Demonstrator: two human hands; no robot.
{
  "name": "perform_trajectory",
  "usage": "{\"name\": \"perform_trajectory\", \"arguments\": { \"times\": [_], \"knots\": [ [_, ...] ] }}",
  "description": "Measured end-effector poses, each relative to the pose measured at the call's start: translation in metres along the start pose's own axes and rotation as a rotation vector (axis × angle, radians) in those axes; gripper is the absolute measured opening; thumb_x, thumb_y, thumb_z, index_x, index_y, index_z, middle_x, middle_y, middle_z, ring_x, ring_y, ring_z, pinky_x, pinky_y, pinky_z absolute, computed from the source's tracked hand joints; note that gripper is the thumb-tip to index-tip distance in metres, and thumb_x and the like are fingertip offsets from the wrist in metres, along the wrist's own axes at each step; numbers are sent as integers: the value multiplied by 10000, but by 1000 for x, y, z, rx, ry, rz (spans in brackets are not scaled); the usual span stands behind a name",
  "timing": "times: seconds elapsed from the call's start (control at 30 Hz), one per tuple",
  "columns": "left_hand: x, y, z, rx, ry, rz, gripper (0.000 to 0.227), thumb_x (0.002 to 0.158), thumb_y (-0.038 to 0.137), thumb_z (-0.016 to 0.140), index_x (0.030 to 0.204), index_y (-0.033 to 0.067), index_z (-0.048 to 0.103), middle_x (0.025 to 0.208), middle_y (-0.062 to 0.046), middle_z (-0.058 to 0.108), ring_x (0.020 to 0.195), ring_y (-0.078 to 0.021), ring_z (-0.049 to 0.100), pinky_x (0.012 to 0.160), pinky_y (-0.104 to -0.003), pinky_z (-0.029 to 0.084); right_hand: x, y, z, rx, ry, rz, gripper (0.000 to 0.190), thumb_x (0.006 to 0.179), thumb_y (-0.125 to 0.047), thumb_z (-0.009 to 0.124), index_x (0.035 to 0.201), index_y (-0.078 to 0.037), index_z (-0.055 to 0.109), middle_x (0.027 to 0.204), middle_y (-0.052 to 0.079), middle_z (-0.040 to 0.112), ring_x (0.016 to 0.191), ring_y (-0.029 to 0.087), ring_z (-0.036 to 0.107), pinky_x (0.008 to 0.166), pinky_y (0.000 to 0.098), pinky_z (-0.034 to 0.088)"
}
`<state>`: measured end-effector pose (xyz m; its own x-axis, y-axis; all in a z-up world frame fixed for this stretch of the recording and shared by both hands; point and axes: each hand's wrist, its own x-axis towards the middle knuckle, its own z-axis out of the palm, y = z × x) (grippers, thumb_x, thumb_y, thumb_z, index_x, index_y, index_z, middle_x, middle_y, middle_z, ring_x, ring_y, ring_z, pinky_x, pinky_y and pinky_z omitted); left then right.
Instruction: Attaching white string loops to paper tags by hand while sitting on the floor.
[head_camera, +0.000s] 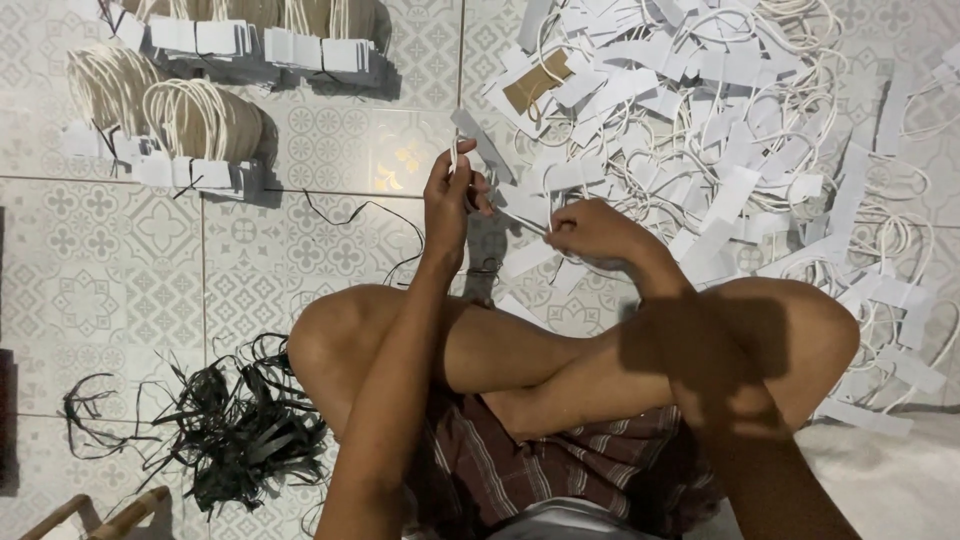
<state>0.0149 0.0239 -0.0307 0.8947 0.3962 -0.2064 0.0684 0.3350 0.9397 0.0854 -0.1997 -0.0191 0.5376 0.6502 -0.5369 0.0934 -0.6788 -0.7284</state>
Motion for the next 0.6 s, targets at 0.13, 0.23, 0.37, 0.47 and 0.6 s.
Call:
{"name": "perform_trajectory", "arguments": {
  "times": [0.13,0.23,0.37,0.47,0.6],
  "knots": [
    [-1,2,-1,19,40,47,387,1090,370,485,1326,82,594,750,-72,595,469,-153,593,521,-284,511,-2,-8,-7,172,181,-96,308,866,-312,694,918,-10,728,940,248,727,965,391,681,898,499,510],
    [1,0,-3,9,93,73,376,1094,381,478,1311,102,609,715,-52,596,452,-127,548,509,-258,459,-5,-10,-12,442,413,-154,195,923,-256,641,889,-80,717,668,118,631,683,216,605,697,370,497],
    [0,1,-3,41,144,118,380,1111,365,423,1300,81,591,681,-52,579,450,-127,521,487,-253,412,-4,3,-21,979,546,-273,266,984,-299,540,936,-58,641,474,63,406,438,206,517,524,303,466],
    [-1,2,-4,67,208,172,385,1114,386,404,1289,92,579,667,-45,565,450,-126,515,453,-250,386,-9,-2,-26,1207,507,-250,286,952,-341,521,921,-68,600,400,-34,226,314,144,361,424,275,391],
    [-3,5,-2,111,214,214,375,1112,397,397,1281,107,564,673,-43,564,479,-124,511,459,-239,355,-1,1,-21,1044,500,-281,276,982,-231,537,930,7,665,374,1,286,308,133,375,424,274,407]
  ]
}}
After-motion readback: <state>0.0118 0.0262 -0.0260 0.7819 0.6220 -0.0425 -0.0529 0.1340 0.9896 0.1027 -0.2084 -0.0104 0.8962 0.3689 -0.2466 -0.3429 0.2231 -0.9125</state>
